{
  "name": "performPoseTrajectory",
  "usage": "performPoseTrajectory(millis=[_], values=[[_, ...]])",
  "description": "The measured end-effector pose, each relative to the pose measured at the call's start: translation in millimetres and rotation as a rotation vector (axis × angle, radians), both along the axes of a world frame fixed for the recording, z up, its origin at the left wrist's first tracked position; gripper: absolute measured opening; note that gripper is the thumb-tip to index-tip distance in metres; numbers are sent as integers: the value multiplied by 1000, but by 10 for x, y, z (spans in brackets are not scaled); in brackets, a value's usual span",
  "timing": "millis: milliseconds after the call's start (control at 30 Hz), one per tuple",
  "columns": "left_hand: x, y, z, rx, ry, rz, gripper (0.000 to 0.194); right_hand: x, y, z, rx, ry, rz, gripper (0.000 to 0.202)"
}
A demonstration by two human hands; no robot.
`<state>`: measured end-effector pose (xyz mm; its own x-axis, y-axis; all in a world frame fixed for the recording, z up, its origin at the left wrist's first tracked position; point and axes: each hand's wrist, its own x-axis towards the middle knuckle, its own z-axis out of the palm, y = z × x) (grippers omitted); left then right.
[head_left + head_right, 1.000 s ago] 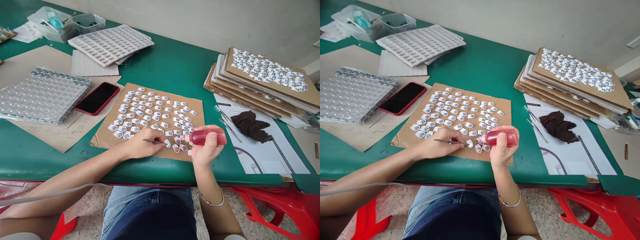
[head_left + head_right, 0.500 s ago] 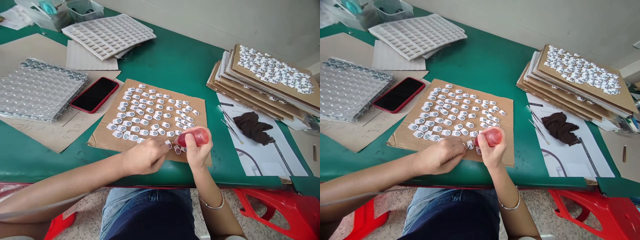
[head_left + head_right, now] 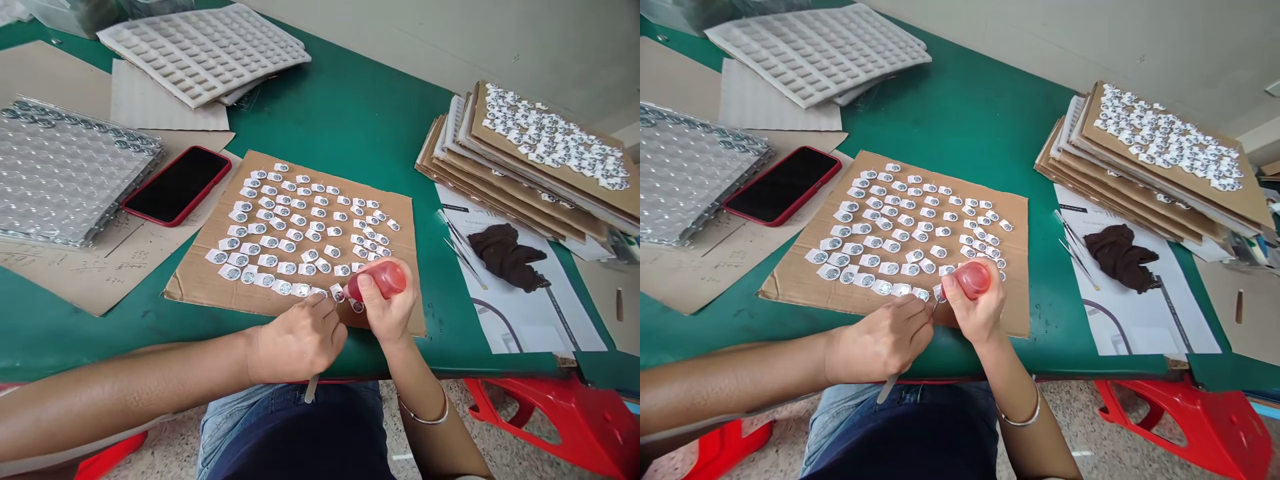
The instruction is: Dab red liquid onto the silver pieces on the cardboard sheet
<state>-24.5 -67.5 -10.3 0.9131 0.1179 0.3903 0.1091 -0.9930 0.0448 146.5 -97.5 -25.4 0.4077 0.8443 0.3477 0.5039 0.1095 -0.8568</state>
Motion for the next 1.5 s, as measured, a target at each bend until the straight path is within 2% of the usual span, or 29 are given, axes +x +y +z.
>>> performPoseTrajectory(millis=[500,867,1500], values=[[-3,9,-10,-47,-34,2,23,-15,17,21,-26,-27,-72,28],[0,13,-17,-56,-31,14,24,4,31,-46,-36,-11,-102,32],[-1,20,-23,-101,25,23,17,15,42,7,36,-116,-152,28]])
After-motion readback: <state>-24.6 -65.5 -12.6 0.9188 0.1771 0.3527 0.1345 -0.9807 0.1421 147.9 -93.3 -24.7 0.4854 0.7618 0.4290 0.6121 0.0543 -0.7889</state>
